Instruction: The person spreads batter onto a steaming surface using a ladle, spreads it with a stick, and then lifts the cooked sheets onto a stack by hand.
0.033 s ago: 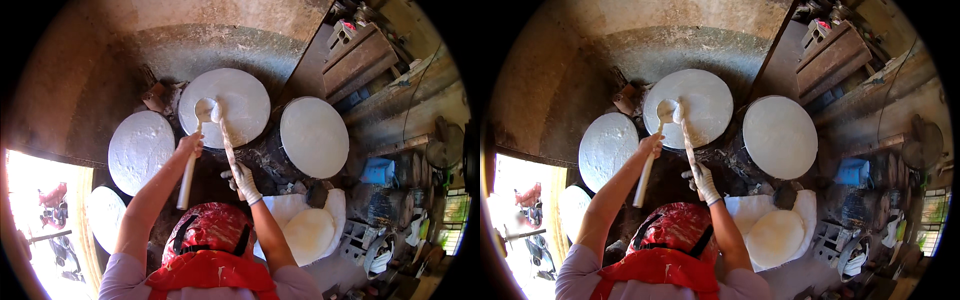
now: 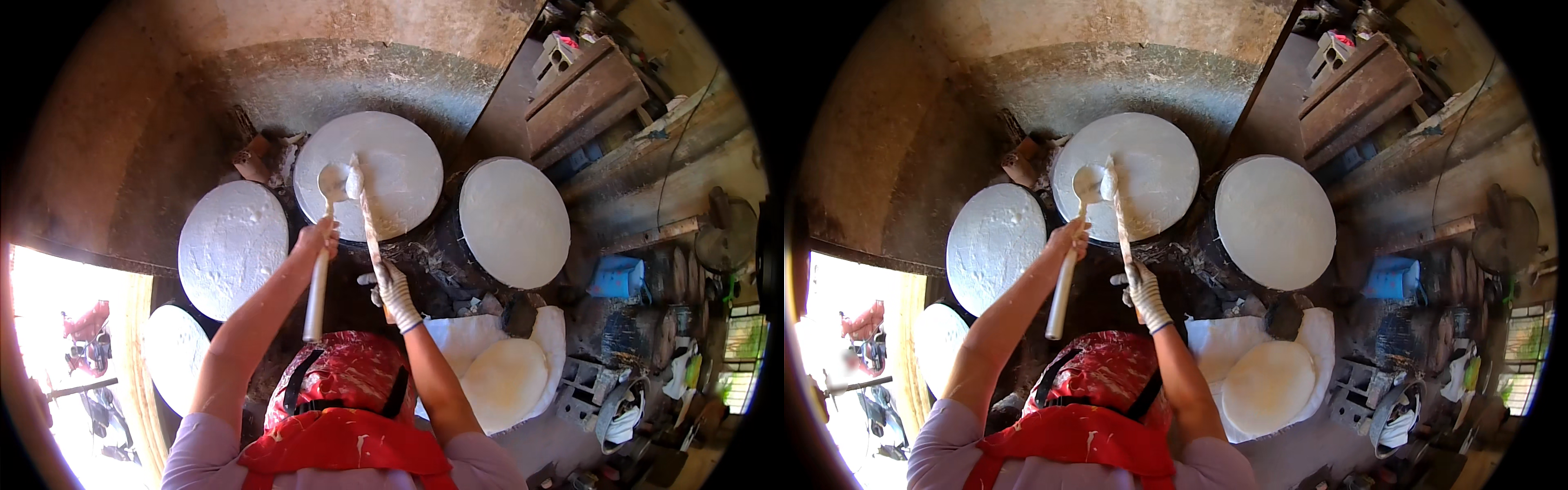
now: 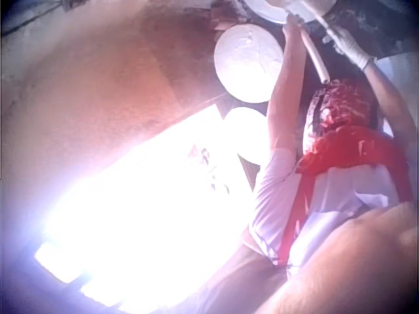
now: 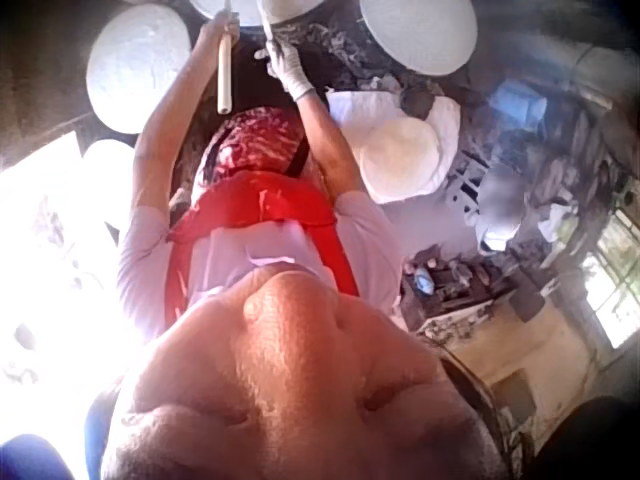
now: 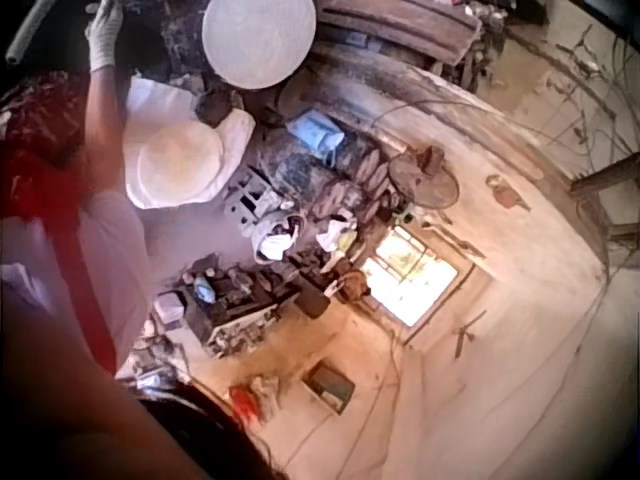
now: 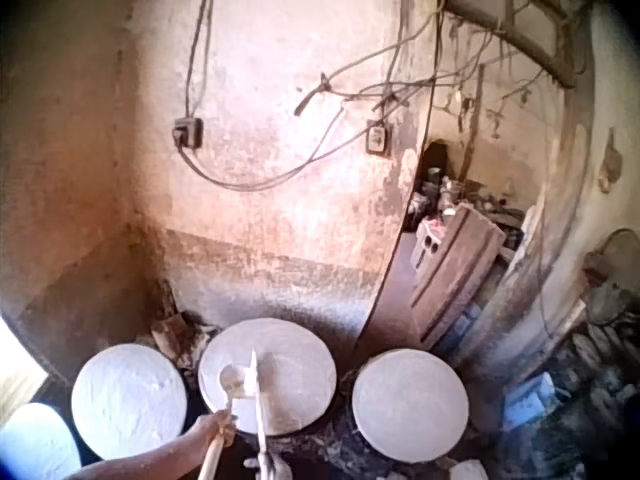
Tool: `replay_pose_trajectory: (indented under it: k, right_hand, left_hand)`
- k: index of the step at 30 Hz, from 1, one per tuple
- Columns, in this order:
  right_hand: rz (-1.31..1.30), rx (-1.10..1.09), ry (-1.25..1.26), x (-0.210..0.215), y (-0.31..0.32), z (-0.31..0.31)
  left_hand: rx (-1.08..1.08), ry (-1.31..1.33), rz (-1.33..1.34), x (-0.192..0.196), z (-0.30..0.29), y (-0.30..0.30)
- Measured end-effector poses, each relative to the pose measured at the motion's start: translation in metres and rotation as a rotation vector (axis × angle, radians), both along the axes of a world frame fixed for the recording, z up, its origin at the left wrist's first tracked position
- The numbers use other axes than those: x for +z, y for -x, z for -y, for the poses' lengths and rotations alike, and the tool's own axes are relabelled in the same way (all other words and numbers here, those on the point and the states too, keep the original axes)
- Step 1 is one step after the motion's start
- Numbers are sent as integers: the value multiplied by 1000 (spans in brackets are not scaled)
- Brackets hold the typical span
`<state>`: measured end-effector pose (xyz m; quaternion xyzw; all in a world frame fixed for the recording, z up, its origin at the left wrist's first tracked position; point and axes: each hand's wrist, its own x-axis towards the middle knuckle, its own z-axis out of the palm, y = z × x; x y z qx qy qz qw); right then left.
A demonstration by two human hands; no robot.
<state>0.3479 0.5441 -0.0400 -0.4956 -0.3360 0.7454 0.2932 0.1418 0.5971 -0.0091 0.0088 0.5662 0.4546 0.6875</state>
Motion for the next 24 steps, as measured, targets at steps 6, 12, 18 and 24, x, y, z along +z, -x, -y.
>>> replay_pose_trajectory:
  k: [6,12,18,24]
  right_hand:
    - [818,120,-948,-11,37,73]
    - [937,-189,-939,-8,-6,62]
    - [805,161,-949,-8,69,10]
    - [992,-4,-742,3,34,46]
  left_hand:
    - [286,-182,1090,21,-24,27]
    - [107,-604,1108,66,-40,100]
    - [32,-577,1240,39,9,112]
    - [243,-558,1120,67,89,109]
